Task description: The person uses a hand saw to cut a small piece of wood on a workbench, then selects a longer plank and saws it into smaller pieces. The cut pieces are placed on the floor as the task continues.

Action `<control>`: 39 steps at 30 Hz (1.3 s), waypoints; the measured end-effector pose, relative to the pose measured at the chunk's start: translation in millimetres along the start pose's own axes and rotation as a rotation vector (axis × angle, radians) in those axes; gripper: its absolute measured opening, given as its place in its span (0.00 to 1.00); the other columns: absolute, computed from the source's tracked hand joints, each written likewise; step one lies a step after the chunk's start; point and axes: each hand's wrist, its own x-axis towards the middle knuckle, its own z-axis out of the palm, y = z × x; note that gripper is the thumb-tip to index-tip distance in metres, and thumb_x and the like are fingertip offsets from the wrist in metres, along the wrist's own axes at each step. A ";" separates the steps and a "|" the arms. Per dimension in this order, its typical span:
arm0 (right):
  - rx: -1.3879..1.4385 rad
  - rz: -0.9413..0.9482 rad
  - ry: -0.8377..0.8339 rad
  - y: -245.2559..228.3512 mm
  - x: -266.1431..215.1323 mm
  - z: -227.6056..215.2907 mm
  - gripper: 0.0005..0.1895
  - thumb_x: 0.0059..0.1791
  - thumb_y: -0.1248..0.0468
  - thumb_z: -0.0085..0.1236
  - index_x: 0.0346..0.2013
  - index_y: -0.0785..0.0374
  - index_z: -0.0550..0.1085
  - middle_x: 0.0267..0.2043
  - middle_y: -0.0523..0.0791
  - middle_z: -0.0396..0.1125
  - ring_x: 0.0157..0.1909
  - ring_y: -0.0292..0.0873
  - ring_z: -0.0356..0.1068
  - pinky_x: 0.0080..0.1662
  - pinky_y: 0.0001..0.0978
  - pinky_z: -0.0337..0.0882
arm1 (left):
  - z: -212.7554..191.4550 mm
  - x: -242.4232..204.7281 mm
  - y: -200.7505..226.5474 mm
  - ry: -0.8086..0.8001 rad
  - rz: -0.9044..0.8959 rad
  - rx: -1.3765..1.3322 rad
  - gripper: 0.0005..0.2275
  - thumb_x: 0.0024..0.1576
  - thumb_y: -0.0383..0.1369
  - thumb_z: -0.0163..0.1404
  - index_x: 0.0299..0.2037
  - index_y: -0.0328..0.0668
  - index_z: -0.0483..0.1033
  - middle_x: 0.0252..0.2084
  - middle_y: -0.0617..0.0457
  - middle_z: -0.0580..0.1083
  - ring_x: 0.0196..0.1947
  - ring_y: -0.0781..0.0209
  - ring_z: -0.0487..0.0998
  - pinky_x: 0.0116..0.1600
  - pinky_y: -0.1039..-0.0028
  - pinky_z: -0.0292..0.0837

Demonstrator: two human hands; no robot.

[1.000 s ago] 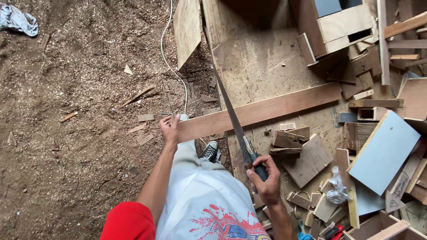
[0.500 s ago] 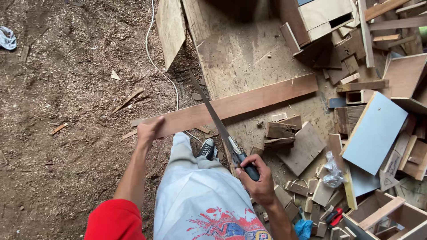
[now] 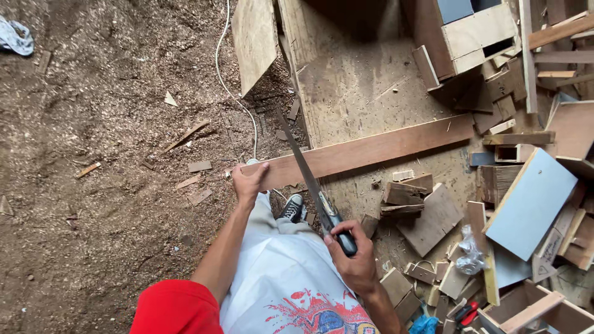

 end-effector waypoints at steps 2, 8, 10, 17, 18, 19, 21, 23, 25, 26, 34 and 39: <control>0.008 0.050 0.042 -2.2 -0.3 5.5 0.07 0.50 0.71 0.58 0.39 0.62 0.68 0.22 0.37 0.63 0.20 0.27 0.60 0.21 0.21 0.58 | 5.6 -3.5 -0.2 -0.039 -0.078 0.026 0.21 0.48 0.40 0.69 0.41 0.36 0.72 0.36 0.46 0.78 0.30 0.59 0.82 0.30 0.72 0.82; -0.099 0.014 0.148 -14.2 5.5 26.1 0.05 0.49 0.73 0.56 0.35 0.63 0.69 0.21 0.38 0.63 0.20 0.27 0.62 0.21 0.20 0.59 | 1.6 5.1 11.7 -0.040 -0.120 0.064 0.21 0.47 0.41 0.67 0.43 0.41 0.72 0.35 0.50 0.79 0.32 0.60 0.81 0.36 0.71 0.78; -0.099 0.040 0.181 -13.4 5.3 26.6 0.06 0.49 0.74 0.56 0.35 0.62 0.69 0.21 0.37 0.63 0.20 0.26 0.61 0.21 0.20 0.59 | 2.5 1.3 8.6 -0.032 -0.078 0.079 0.21 0.47 0.42 0.68 0.42 0.40 0.73 0.35 0.50 0.79 0.33 0.61 0.81 0.38 0.72 0.77; 0.025 0.184 0.252 -16.6 17.1 24.3 0.07 0.48 0.74 0.56 0.36 0.61 0.68 0.18 0.38 0.62 0.16 0.29 0.59 0.17 0.23 0.57 | 6.2 2.6 -2.3 -0.047 -0.103 0.079 0.22 0.47 0.44 0.68 0.36 0.36 0.72 0.33 0.48 0.79 0.32 0.60 0.80 0.38 0.70 0.77; 0.054 0.227 0.271 -19.2 18.9 24.4 0.08 0.48 0.74 0.56 0.36 0.60 0.68 0.17 0.39 0.62 0.14 0.30 0.59 0.15 0.24 0.56 | 5.7 6.3 -2.4 -0.047 -0.102 0.094 0.22 0.47 0.45 0.68 0.36 0.36 0.72 0.33 0.48 0.79 0.32 0.61 0.80 0.38 0.70 0.76; 0.043 0.213 0.279 -21.2 21.2 25.1 0.08 0.48 0.74 0.56 0.36 0.60 0.67 0.17 0.39 0.62 0.14 0.30 0.59 0.16 0.24 0.56 | 5.3 10.7 -2.5 -0.045 -0.106 0.111 0.22 0.47 0.45 0.68 0.37 0.36 0.72 0.33 0.48 0.79 0.32 0.61 0.80 0.38 0.69 0.76; 0.010 0.196 0.300 -23.8 20.3 22.7 0.08 0.48 0.73 0.56 0.36 0.60 0.67 0.18 0.39 0.62 0.14 0.30 0.59 0.16 0.24 0.56 | 6.6 11.7 -5.9 -0.048 -0.127 0.144 0.23 0.46 0.46 0.68 0.37 0.36 0.72 0.33 0.47 0.79 0.33 0.60 0.80 0.39 0.68 0.76; -0.027 0.223 0.303 -24.6 19.7 20.7 0.08 0.49 0.73 0.56 0.36 0.60 0.67 0.18 0.39 0.61 0.14 0.30 0.59 0.16 0.23 0.57 | 9.2 11.9 -8.1 -0.024 -0.063 0.119 0.26 0.46 0.46 0.69 0.43 0.35 0.71 0.35 0.47 0.79 0.34 0.59 0.80 0.39 0.68 0.77; -0.051 0.231 0.297 -23.9 19.8 17.8 0.08 0.49 0.73 0.57 0.36 0.61 0.68 0.18 0.39 0.60 0.14 0.30 0.59 0.16 0.24 0.57 | 9.1 8.9 -9.8 -0.013 -0.056 0.110 0.26 0.45 0.46 0.69 0.43 0.36 0.71 0.35 0.47 0.79 0.34 0.58 0.81 0.40 0.67 0.77; -0.053 0.213 0.293 -24.7 23.1 17.8 0.08 0.48 0.73 0.57 0.36 0.61 0.68 0.18 0.39 0.61 0.14 0.30 0.59 0.16 0.24 0.56 | 8.2 12.5 -7.5 -0.016 -0.069 0.108 0.25 0.45 0.46 0.69 0.41 0.36 0.72 0.34 0.47 0.80 0.33 0.58 0.82 0.40 0.67 0.78; -0.141 0.286 0.245 -56.3 -1.3 -21.3 0.08 0.47 0.73 0.57 0.36 0.61 0.67 0.16 0.40 0.60 0.13 0.32 0.58 0.14 0.27 0.56 | 11.7 10.0 -9.7 0.002 -0.080 0.141 0.23 0.47 0.45 0.69 0.37 0.35 0.72 0.32 0.46 0.79 0.32 0.58 0.81 0.39 0.68 0.77; -0.108 0.195 0.215 -40.4 27.6 -21.6 0.06 0.48 0.73 0.54 0.35 0.61 0.68 0.20 0.40 0.62 0.15 0.32 0.59 0.16 0.27 0.56 | 9.4 16.7 -23.0 0.008 0.038 -0.004 0.22 0.46 0.44 0.68 0.36 0.37 0.72 0.32 0.49 0.78 0.31 0.61 0.79 0.37 0.71 0.77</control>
